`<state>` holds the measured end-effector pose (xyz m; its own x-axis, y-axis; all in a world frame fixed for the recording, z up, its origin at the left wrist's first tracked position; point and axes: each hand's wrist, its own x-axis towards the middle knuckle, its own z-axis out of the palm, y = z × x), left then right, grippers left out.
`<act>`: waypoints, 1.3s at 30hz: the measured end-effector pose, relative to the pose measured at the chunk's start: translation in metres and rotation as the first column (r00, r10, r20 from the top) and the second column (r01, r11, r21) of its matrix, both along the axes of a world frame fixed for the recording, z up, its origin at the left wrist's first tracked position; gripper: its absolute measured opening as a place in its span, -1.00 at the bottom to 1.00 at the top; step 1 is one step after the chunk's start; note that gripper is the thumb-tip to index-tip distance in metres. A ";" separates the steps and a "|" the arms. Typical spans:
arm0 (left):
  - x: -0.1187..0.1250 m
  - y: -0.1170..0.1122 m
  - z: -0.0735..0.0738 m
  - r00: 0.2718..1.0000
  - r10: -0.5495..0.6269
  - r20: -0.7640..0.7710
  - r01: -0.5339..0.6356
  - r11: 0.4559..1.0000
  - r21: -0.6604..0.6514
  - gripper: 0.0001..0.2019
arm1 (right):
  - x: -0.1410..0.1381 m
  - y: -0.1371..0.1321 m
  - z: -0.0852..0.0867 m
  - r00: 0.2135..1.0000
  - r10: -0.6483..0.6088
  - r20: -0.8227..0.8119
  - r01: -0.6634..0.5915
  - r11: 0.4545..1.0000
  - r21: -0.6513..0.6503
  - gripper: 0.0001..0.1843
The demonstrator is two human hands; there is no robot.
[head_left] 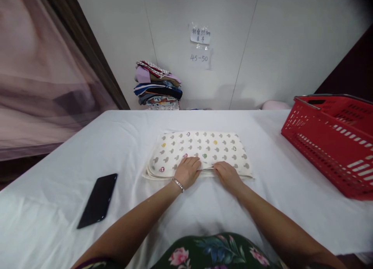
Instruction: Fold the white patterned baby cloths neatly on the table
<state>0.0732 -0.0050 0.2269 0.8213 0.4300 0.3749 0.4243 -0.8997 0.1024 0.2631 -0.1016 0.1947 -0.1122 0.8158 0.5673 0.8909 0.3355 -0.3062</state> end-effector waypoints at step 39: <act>-0.131 0.027 -0.013 0.957 0.280 0.076 -0.286 0.953 0.098 -0.71 | 0.102 -0.070 0.015 0.653 -0.613 -0.444 0.152 0.681 -0.717 -0.41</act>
